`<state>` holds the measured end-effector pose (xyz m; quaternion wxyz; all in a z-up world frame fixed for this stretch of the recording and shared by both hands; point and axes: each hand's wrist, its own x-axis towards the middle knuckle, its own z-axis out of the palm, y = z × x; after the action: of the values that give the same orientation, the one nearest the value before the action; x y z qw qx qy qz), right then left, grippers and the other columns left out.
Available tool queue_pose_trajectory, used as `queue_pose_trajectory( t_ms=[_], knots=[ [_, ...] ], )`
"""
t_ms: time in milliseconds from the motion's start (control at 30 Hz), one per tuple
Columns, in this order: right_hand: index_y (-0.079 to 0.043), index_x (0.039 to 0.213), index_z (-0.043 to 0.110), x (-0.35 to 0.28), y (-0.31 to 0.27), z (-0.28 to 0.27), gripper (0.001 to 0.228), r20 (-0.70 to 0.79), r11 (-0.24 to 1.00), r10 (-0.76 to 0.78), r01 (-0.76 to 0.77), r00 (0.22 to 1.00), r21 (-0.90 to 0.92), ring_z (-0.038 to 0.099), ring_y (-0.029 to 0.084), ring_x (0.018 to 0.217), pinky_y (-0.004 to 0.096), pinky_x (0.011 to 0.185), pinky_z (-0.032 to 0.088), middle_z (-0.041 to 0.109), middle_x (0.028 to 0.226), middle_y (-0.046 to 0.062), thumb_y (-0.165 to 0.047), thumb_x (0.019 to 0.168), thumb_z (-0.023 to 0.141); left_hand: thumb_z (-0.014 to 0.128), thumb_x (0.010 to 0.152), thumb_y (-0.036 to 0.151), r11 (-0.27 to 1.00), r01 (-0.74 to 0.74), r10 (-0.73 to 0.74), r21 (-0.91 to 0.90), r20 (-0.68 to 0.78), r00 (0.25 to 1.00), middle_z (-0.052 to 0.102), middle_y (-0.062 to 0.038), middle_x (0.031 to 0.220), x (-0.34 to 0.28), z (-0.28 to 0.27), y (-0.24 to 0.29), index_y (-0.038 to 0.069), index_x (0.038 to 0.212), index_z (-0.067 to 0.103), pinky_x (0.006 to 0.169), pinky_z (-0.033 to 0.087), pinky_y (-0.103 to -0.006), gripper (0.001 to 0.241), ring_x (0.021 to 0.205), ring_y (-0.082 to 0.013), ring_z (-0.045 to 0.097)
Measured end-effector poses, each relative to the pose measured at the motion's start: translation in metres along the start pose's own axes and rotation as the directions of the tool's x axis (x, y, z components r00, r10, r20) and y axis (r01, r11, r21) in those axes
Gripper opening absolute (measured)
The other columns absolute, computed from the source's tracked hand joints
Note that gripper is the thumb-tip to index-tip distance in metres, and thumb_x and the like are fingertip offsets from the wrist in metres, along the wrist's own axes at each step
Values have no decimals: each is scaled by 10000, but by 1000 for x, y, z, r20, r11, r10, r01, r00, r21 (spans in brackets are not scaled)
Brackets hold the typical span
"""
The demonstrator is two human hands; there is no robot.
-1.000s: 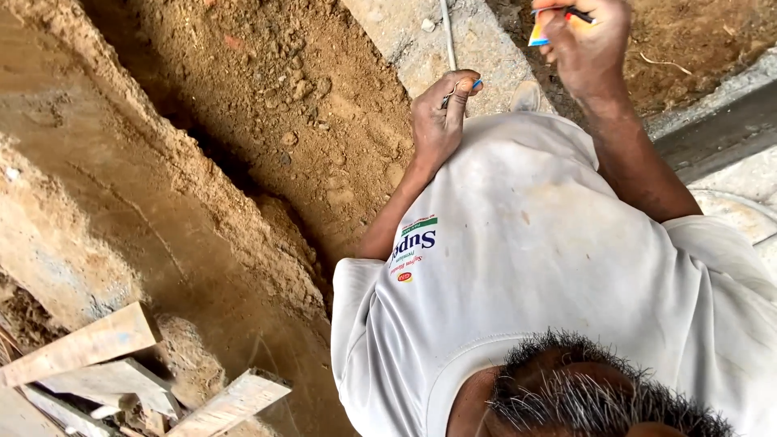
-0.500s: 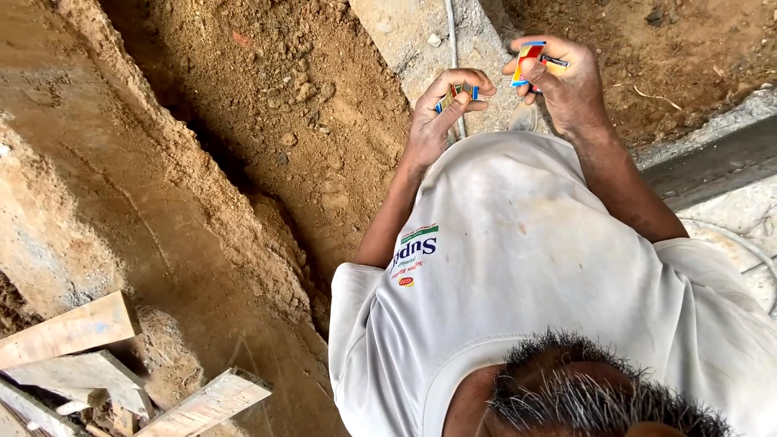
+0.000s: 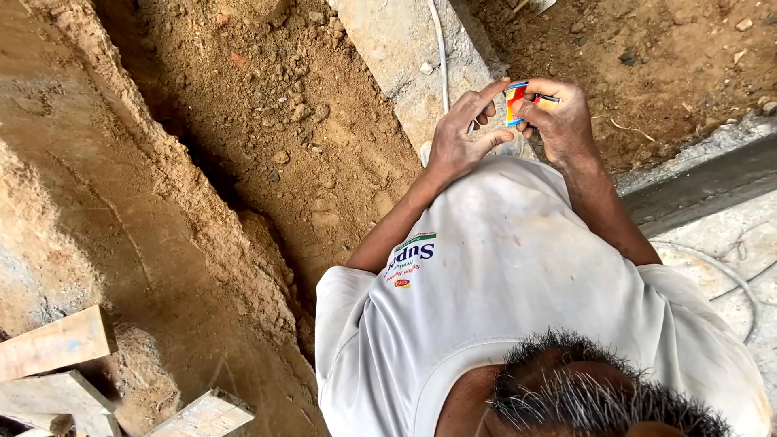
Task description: The person handles small electrical wire connectors and matches, removing items from a package and preparing them by hand while standing over a construction ditch.
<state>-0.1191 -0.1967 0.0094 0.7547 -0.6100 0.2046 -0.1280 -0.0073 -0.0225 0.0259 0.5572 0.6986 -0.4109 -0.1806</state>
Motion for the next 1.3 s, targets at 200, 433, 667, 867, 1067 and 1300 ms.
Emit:
queue_pose_trajectory(
  t_ms=[200,433,667,867,1067,1300],
  knots=[
    [35,980,714,-3,13,4,50,-40,996,67,-70,997,-62,609,73,613,200,527,499,707,838,75,-9,957,716,862,803,315,996,-60,61,66,-14,998,658,-27,1224,-2,2,4,216,1462,555,822,592,-294,734,948,-175,657],
    [45,1084,741,-2,17,13,168,-86,980,42,-58,995,-189,622,53,651,192,523,486,723,885,65,13,925,699,847,870,275,985,-83,89,149,-30,996,662,-40,1203,-5,5,-10,158,1269,651,899,600,-349,460,1097,-242,703],
    [52,1108,718,0,26,10,207,-50,987,138,-142,989,-73,596,67,602,203,504,469,708,850,69,12,915,651,857,817,253,985,-95,100,141,-24,995,656,-80,1139,-6,0,-2,105,1154,679,848,588,-363,408,1036,-269,697],
    [64,1187,703,-1,17,18,252,20,972,208,-208,978,105,612,89,609,214,542,504,703,861,79,-24,968,613,808,883,160,994,-84,94,71,-165,982,711,-53,1009,-7,5,-12,93,1064,713,787,599,-316,215,909,-190,726],
    [82,1305,650,-3,5,23,361,169,978,107,-134,980,157,654,97,726,222,611,535,692,941,78,-45,968,676,757,951,155,988,46,-81,-147,-237,968,718,-40,920,-8,13,-30,71,988,718,704,578,-272,99,814,-118,704],
    [45,1231,667,0,12,23,355,87,990,46,-34,995,-136,640,79,702,209,579,525,712,918,56,-224,1008,727,679,1005,223,813,335,-416,-477,-74,906,691,12,772,-6,21,-51,72,936,680,570,517,-233,166,686,-59,638]
  ],
)
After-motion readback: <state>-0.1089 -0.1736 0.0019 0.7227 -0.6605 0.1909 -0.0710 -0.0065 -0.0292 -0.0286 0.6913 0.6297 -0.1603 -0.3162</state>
